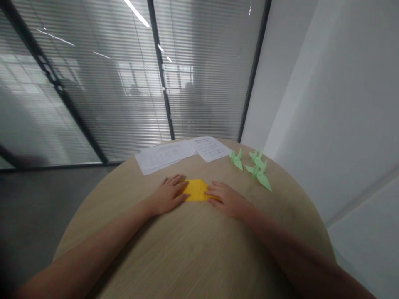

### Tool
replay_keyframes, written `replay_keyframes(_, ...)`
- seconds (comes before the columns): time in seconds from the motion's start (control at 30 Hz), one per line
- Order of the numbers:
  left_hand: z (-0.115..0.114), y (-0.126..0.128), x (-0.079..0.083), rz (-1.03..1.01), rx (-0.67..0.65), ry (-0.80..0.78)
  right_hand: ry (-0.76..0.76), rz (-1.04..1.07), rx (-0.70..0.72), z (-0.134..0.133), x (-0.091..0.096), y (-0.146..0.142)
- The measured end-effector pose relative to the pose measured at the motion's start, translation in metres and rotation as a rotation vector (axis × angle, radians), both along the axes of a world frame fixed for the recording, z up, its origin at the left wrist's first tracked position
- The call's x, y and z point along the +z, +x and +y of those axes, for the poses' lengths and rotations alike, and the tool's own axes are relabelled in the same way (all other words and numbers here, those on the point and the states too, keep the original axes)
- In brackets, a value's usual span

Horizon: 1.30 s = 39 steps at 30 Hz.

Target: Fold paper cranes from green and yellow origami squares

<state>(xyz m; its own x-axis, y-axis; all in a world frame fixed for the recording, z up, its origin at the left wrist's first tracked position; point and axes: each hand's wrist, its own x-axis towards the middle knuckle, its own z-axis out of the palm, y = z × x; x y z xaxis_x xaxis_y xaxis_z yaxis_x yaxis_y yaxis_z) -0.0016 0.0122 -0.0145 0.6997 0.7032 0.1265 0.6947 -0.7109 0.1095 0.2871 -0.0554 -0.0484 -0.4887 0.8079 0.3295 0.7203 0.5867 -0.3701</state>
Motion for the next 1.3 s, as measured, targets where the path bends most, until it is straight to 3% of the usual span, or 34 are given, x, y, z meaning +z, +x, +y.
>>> replay_keyframes(0.27, -0.007, 0.011, 0.010, -0.138, -0.339, -0.012, -0.034, -0.018, 0.057, -0.007, 0.005, -0.010)
replay_keyframes(0.67, -0.009, 0.013, 0.005, -0.109, -0.348, 0.015, 0.010, -0.039, 0.081, -0.006, 0.004, -0.008)
replay_keyframes(1.03, -0.007, 0.014, 0.002, -0.119, -0.360, -0.033, 0.059, -0.042, 0.037, -0.008, 0.018, -0.009)
replay_keyframes(1.3, -0.012, 0.016, 0.009, -0.095, -0.346, -0.042, -0.027, -0.071, -0.028, -0.005, 0.014, 0.005)
